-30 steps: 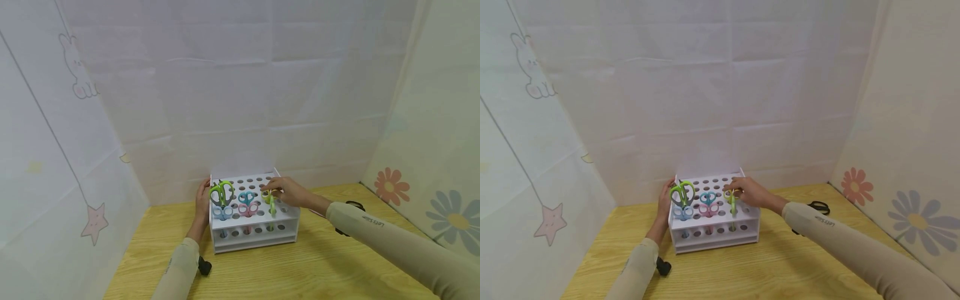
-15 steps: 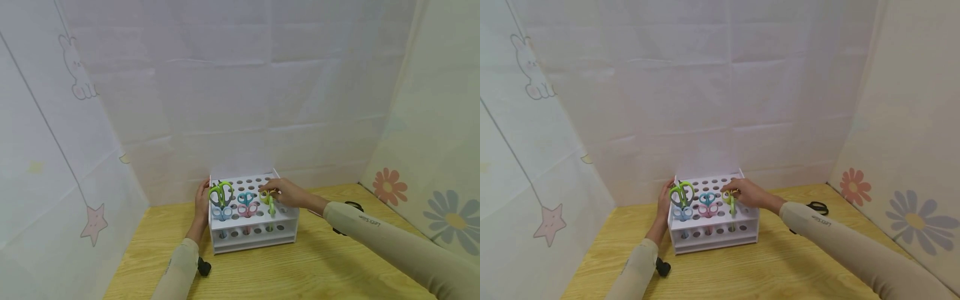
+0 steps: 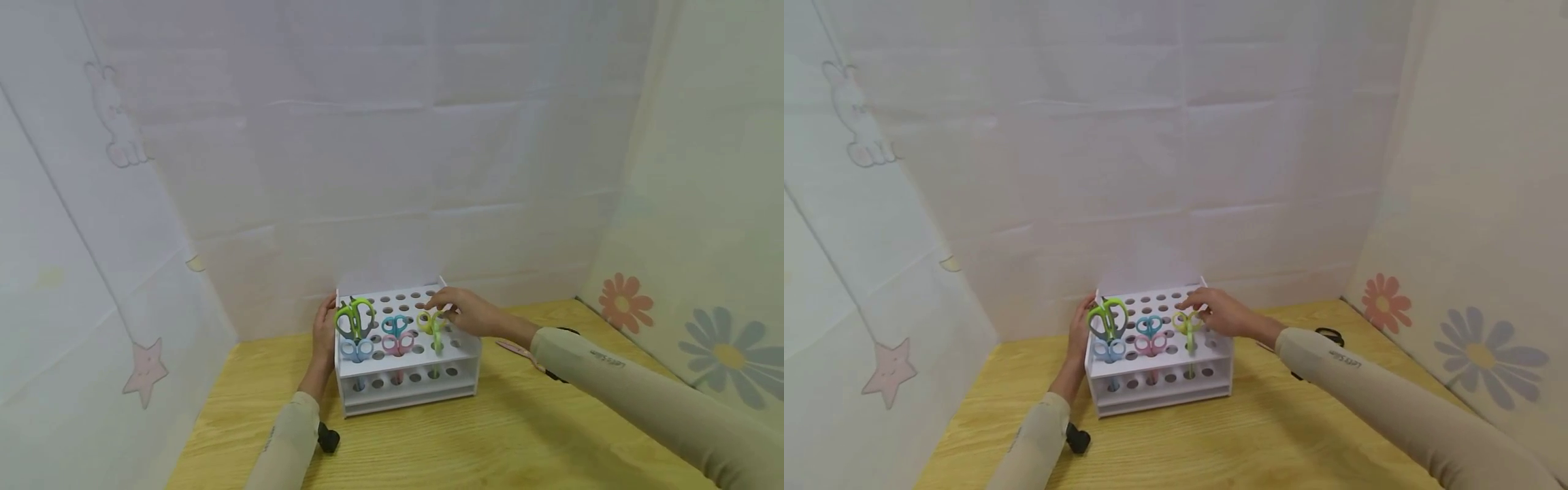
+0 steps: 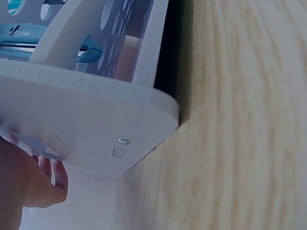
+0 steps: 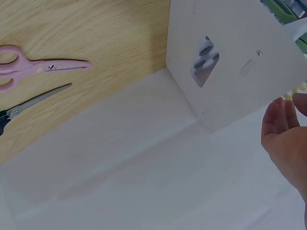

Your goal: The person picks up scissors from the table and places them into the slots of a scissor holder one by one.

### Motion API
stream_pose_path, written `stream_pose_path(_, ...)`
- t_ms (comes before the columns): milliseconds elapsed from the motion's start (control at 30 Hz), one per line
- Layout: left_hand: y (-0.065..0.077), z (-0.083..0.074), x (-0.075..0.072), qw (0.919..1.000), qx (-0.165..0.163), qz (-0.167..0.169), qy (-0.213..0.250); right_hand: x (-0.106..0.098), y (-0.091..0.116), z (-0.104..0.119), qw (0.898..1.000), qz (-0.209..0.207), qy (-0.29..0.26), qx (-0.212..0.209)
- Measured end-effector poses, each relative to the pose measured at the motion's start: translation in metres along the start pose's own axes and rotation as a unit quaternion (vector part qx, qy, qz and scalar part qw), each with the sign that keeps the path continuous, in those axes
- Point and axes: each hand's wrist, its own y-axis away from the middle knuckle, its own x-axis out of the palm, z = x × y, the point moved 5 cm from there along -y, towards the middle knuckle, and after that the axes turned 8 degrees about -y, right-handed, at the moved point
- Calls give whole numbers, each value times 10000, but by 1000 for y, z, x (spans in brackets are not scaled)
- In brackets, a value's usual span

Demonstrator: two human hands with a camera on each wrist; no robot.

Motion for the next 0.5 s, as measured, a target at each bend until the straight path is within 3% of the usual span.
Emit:
stream_pose_path(133, -5, 4, -3, 9999, -27, 55, 112, -10, 8, 0, 9998, -115, -56, 145)
stream_pose_path(333, -4, 5, -5, 9998, -164, -18, -134, -26, 27, -2, 9990, -375, -30, 221)
stream_pose_path(500, -2, 3, -5, 9997, -36, -119, -227, -40, 45, -10, 9968, -648, 23, 471)
